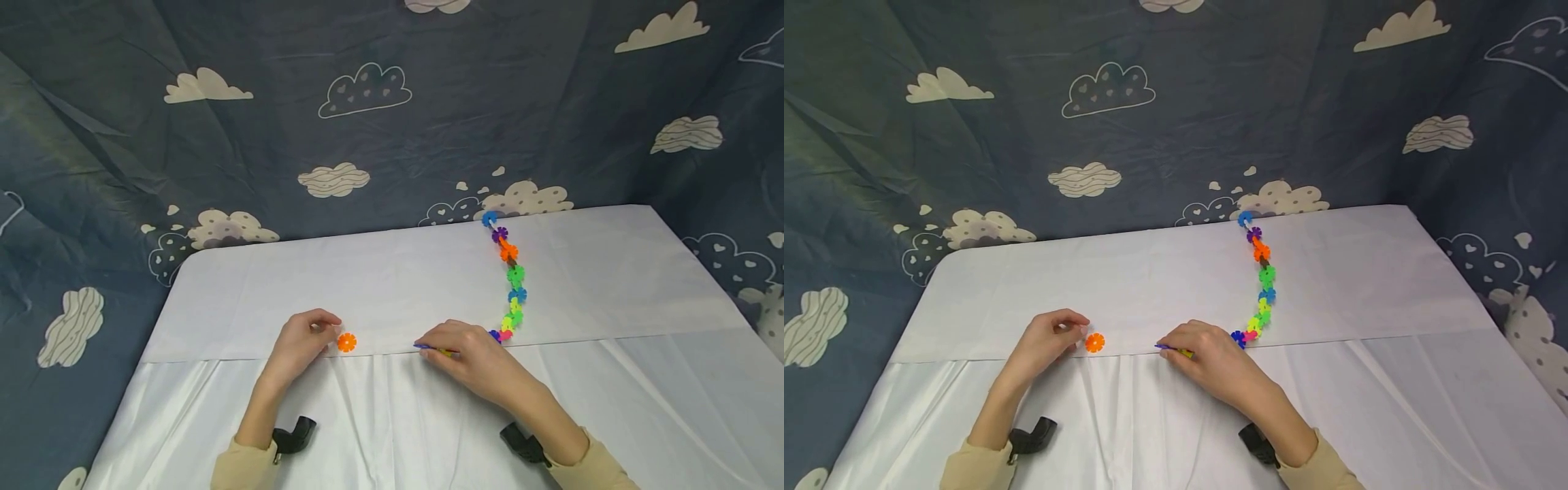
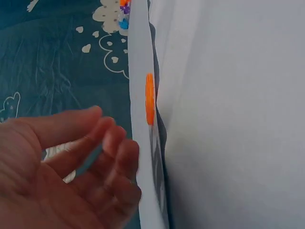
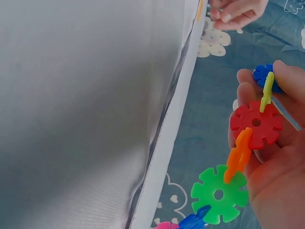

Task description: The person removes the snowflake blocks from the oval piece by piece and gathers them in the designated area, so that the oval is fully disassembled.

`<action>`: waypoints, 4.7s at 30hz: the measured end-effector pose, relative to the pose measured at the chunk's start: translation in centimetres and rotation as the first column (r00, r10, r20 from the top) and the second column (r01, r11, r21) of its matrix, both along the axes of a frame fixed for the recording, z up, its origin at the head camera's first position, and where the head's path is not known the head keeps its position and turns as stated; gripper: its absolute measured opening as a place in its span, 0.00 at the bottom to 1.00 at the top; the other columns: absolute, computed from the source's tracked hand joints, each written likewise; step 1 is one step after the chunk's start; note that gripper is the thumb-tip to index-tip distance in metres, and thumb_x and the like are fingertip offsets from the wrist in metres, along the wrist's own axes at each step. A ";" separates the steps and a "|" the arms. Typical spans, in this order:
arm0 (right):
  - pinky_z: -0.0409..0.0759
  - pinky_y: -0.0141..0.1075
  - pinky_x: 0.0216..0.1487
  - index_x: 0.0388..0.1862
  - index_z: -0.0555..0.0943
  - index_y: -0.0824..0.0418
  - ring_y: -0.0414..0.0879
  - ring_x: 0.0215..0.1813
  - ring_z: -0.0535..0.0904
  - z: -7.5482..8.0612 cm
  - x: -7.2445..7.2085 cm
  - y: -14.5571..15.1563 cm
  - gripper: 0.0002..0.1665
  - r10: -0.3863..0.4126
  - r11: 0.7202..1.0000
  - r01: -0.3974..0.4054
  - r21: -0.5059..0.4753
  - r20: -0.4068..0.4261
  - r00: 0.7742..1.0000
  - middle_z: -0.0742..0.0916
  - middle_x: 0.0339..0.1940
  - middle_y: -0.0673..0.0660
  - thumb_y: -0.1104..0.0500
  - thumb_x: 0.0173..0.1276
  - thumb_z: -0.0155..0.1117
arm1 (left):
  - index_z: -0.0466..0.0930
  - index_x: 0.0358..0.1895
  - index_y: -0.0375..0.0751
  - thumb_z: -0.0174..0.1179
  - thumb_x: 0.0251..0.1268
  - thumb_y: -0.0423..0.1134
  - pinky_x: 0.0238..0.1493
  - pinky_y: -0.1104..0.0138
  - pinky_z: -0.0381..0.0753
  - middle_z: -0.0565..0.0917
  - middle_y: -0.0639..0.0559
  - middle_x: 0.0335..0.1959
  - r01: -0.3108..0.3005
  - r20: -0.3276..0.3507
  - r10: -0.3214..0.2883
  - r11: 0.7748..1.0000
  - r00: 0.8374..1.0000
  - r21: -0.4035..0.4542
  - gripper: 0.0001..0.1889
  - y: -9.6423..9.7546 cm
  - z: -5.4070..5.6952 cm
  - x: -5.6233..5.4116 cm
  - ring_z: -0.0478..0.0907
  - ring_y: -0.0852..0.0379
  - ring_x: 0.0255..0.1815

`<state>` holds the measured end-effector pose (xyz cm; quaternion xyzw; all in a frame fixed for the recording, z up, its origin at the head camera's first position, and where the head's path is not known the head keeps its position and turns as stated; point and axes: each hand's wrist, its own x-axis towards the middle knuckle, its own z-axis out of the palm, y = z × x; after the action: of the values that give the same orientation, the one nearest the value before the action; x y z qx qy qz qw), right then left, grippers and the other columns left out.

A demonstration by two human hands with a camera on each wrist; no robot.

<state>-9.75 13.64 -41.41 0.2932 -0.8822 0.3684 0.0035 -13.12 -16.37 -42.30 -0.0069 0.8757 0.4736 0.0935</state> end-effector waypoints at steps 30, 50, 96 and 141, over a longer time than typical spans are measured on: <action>0.79 0.36 0.46 0.46 0.79 0.46 0.35 0.42 0.79 0.3 0.6 -0.4 0.13 0.068 0.992 -0.051 -0.117 0.149 0.986 0.84 0.39 0.37 0.54 0.65 0.71 | 0.83 0.37 0.50 0.68 0.60 0.30 0.33 0.72 0.75 0.81 0.66 0.36 0.394 -0.465 -0.443 0.896 0.767 -0.205 0.09 7.9 2.0 4.6 0.75 0.68 0.34; 0.79 0.35 0.44 0.54 0.82 0.49 0.37 0.42 0.77 0.5 0.6 -0.2 0.23 0.004 1.000 -0.003 -0.011 0.084 0.996 0.82 0.43 0.38 0.54 0.60 0.76 | 0.87 0.36 0.48 0.67 0.61 0.28 0.29 0.71 0.74 0.82 0.65 0.36 0.388 -0.511 -0.382 0.916 0.770 -0.100 0.08 7.4 1.7 4.0 0.75 0.66 0.33; 0.68 0.30 0.25 0.38 0.81 0.48 0.39 0.23 0.69 1.2 0.6 0.2 0.05 0.118 0.993 -0.113 -0.035 0.333 0.936 0.79 0.25 0.42 0.58 0.72 0.60 | 0.88 0.33 0.45 0.68 0.57 0.26 0.29 0.70 0.75 0.81 0.65 0.35 0.494 -0.451 -0.445 0.869 0.773 -0.011 0.08 7.0 1.0 3.5 0.76 0.65 0.33; 0.75 0.33 0.30 0.38 0.80 0.44 0.40 0.31 0.75 1.3 0.8 -0.2 0.06 -0.018 0.999 0.032 -0.040 0.298 0.954 0.80 0.28 0.41 0.57 0.71 0.62 | 0.86 0.44 0.41 0.66 0.62 0.32 0.25 0.66 0.73 0.82 0.51 0.34 0.020 -0.194 -0.053 0.986 0.980 -0.165 0.08 -0.5 0.7 0.0 0.75 0.56 0.26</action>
<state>-8.91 13.47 -40.16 0.2230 -0.8680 0.4276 -0.1184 -13.17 -16.84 -41.63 0.0487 0.9164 0.3972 0.0138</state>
